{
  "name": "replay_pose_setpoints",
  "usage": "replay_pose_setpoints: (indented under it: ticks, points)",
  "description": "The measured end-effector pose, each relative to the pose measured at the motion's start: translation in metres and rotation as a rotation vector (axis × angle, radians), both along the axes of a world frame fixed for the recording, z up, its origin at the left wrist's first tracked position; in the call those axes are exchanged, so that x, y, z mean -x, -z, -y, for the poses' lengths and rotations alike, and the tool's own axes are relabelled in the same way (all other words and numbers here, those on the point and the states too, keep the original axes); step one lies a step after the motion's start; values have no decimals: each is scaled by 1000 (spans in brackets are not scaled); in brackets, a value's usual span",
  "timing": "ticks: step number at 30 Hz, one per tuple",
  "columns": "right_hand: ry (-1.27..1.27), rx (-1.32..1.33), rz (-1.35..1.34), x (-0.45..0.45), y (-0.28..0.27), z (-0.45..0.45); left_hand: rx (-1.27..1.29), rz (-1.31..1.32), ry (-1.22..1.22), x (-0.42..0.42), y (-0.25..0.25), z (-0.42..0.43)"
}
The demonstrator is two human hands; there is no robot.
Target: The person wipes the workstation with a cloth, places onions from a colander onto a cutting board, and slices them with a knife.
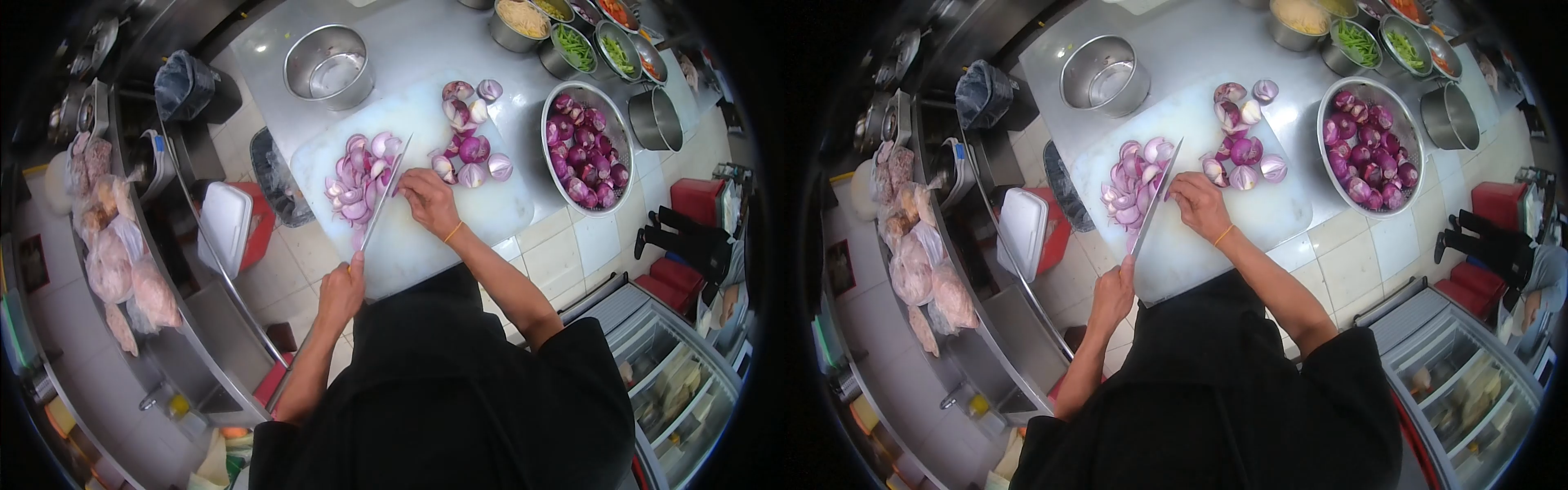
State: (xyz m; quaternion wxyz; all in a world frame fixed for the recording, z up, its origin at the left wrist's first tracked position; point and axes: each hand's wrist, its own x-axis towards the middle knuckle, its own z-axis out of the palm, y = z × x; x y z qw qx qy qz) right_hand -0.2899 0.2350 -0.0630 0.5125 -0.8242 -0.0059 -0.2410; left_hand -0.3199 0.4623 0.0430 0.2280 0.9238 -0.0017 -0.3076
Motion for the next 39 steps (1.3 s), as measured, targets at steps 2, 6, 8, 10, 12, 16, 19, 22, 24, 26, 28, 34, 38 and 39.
replay_pose_setpoints:
  ticks: [2,6,8,10,12,16,19,22,24,26,28,34,38,39]
  points:
    - [19,2,1,2,0,0,-23,-41,17,4,-9,-7]
    - [25,-9,16,0,0,-1,-43,-99,22,21,-13,-23]
    - [28,-12,18,2,2,-2,-52,-61,34,23,12,-20]
    - [25,5,30,0,3,-2,-50,-50,19,13,16,-10]
    - [5,53,-9,5,-1,-3,-30,-73,-14,1,9,1]
    - [208,234,-44,4,-24,18,27,-147,-133,11,-9,-7]
    - [197,408,-332,1,-49,36,34,-207,-51,26,4,-17]
    - [114,515,-394,-1,-50,43,52,-157,-58,27,3,-12]
    - [69,534,-379,2,-52,40,53,-160,-128,21,17,-20]
    - [14,478,-284,12,-45,36,63,-167,-186,22,27,-25]
    - [-33,424,-185,25,-33,28,67,-167,-192,22,28,-27]
    - [-5,176,-58,57,-27,15,77,-119,-185,24,23,-23]
    - [195,-7,-217,56,-41,19,89,-133,-172,26,11,-19]
    - [217,66,-213,56,-41,20,89,-119,-162,29,12,-20]
